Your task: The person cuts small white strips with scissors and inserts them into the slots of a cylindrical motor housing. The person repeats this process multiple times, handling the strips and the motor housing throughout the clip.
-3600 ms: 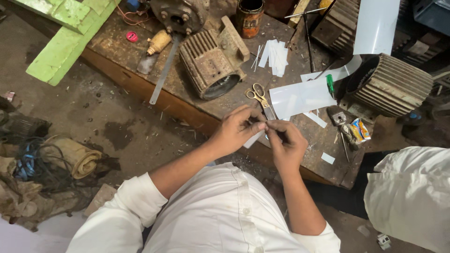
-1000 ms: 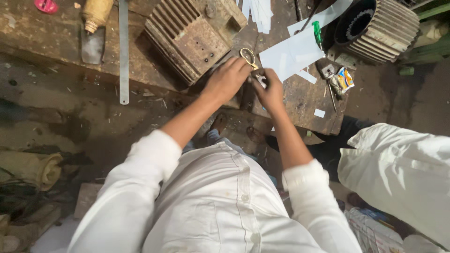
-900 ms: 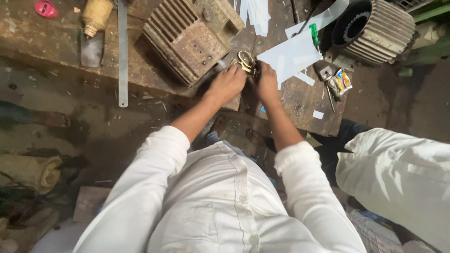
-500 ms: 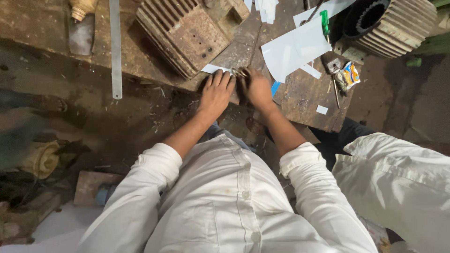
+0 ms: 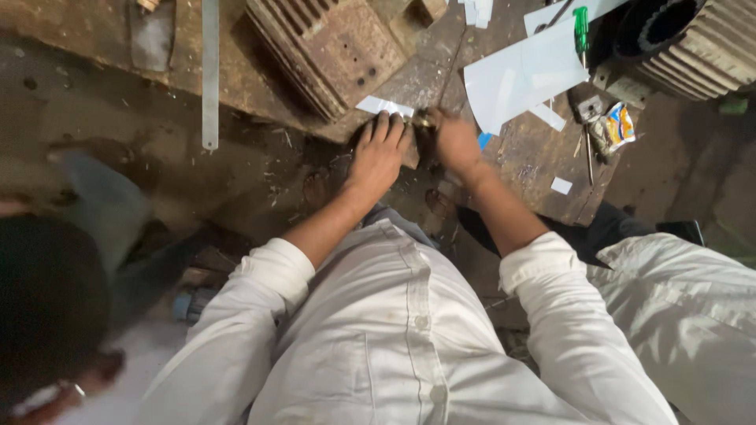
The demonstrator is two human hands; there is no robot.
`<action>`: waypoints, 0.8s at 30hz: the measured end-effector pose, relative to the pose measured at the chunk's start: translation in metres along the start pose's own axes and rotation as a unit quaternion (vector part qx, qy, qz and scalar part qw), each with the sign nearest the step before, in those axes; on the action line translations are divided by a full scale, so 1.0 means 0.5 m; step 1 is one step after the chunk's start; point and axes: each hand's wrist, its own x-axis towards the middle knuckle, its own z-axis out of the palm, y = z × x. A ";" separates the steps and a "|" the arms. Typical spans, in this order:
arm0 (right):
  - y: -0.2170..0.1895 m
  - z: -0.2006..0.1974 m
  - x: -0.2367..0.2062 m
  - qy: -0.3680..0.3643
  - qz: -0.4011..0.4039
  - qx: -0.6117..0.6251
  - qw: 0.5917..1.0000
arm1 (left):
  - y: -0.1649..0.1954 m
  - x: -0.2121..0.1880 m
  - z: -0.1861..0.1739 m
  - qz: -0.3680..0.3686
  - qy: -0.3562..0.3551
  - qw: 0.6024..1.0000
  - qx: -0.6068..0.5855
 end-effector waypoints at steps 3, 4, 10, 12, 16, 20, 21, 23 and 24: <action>0.007 0.011 -0.006 0.027 -0.022 -0.086 0.996 | 0.007 0.013 -0.003 -0.006 -0.009 1.000 -0.006; 0.016 0.009 0.008 0.025 -0.014 -0.071 0.997 | 0.007 0.020 -0.003 -0.010 -0.008 1.000 -0.003; 0.046 -0.029 0.037 0.005 0.108 0.108 0.988 | -0.001 0.077 -0.029 0.033 0.050 0.998 -0.016; 0.024 -0.044 0.010 0.044 0.204 0.176 0.962 | -0.011 0.083 -0.057 0.046 0.029 0.997 -0.051; -0.036 -0.093 -0.033 -0.046 0.375 0.485 0.789 | -0.015 0.065 -0.145 0.130 0.094 0.960 -0.229; -0.061 -0.147 -0.039 0.037 0.341 0.551 0.761 | 0.038 0.015 -0.231 0.158 0.123 0.914 -0.353; -0.064 -0.154 -0.037 0.094 0.264 0.598 0.751 | 0.047 0.012 -0.246 0.150 0.123 0.904 -0.381; -0.061 -0.170 -0.045 0.135 0.235 0.600 0.752 | 0.056 0.022 -0.265 0.100 0.138 0.884 -0.435; -0.062 -0.174 -0.049 0.154 0.220 0.602 0.752 | 0.053 0.037 -0.269 0.057 0.154 0.873 -0.460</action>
